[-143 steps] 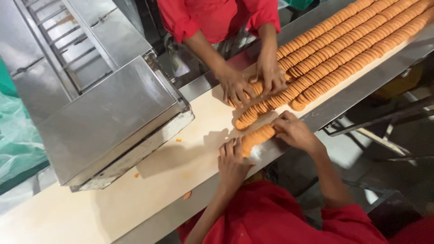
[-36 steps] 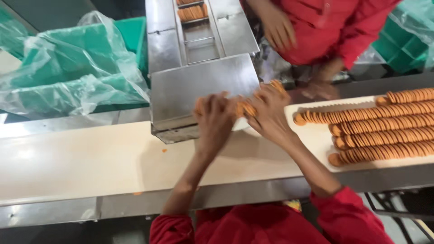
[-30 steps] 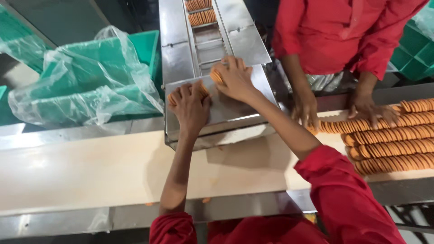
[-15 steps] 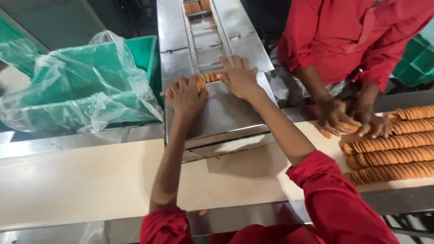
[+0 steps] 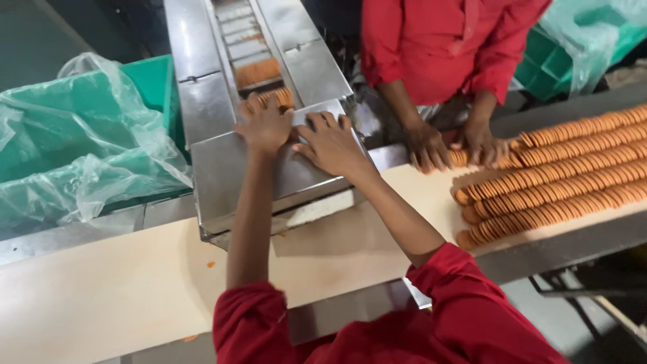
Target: The person aligns stacks of biscuits on a conveyor belt and feeds them into the intake of a packaging machine.
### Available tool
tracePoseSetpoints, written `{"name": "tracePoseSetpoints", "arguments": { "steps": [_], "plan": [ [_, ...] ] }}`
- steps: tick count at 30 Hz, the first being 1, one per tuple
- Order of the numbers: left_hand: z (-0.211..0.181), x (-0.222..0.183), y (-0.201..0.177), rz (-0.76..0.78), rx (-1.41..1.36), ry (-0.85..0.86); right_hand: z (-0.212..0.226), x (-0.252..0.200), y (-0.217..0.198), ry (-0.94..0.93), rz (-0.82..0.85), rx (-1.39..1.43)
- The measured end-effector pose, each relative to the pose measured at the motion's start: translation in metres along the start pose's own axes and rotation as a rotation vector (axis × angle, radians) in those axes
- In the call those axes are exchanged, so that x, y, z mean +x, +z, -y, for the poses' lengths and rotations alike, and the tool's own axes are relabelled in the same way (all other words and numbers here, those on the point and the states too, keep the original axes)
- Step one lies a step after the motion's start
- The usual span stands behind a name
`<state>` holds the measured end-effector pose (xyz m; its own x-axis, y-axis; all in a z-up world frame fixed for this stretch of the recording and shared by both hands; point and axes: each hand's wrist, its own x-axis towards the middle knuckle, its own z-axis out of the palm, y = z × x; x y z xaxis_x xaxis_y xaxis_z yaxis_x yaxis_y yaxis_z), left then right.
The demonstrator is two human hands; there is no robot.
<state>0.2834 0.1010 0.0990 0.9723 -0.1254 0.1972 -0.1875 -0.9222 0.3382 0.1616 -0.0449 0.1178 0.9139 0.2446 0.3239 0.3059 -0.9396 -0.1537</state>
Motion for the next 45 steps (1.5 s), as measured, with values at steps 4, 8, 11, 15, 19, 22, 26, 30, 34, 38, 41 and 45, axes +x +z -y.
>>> {"name": "tracePoseSetpoints", "arguments": {
  "steps": [4, 8, 11, 15, 19, 22, 26, 30, 34, 38, 41, 45],
  "plan": [
    [-0.005, -0.074, -0.015, -0.047, 0.062, 0.186, 0.006, -0.034, 0.005, 0.011, -0.122, -0.110],
    [-0.025, -0.177, -0.024, -0.187, -0.040, 0.418, 0.009, -0.130, 0.018, 0.014, -0.189, -0.134],
    [-0.061, -0.226, 0.010, -0.371, 0.008, 0.661, -0.019, -0.202, 0.023, 0.289, -0.075, 0.073],
    [-0.132, -0.277, 0.098, 0.200, -0.407, 0.495, -0.106, -0.285, 0.014, 0.838, 0.100, -0.141],
    [-0.180, -0.310, 0.151, 0.259, -0.338, 0.525, -0.197, -0.366, -0.004, 0.956, -0.095, -0.404],
    [-0.201, -0.312, 0.174, 0.292, -0.408, 0.565, -0.245, -0.400, 0.005, 0.907, -0.150, -0.497],
    [-0.204, -0.311, 0.190, 0.262, -0.733, 0.632, -0.263, -0.411, 0.004, 0.875, -0.021, -0.318],
    [-0.183, -0.302, 0.179, 0.231, -0.777, 0.592, -0.244, -0.406, -0.010, 0.781, -0.009, 0.014],
    [-0.186, -0.309, 0.148, 0.230, -0.496, 0.566, -0.199, -0.389, -0.020, 0.631, 0.069, 0.321],
    [-0.202, -0.325, 0.139, 0.110, -0.341, 0.574, -0.156, -0.378, -0.009, 0.455, -0.057, 0.036],
    [-0.202, -0.319, 0.143, 0.089, -0.354, 0.606, -0.164, -0.382, 0.019, 0.412, -0.180, -0.010],
    [-0.172, -0.314, 0.142, 0.096, -0.456, 0.607, -0.216, -0.426, 0.027, 0.416, -0.339, 0.068]
  ]
}}
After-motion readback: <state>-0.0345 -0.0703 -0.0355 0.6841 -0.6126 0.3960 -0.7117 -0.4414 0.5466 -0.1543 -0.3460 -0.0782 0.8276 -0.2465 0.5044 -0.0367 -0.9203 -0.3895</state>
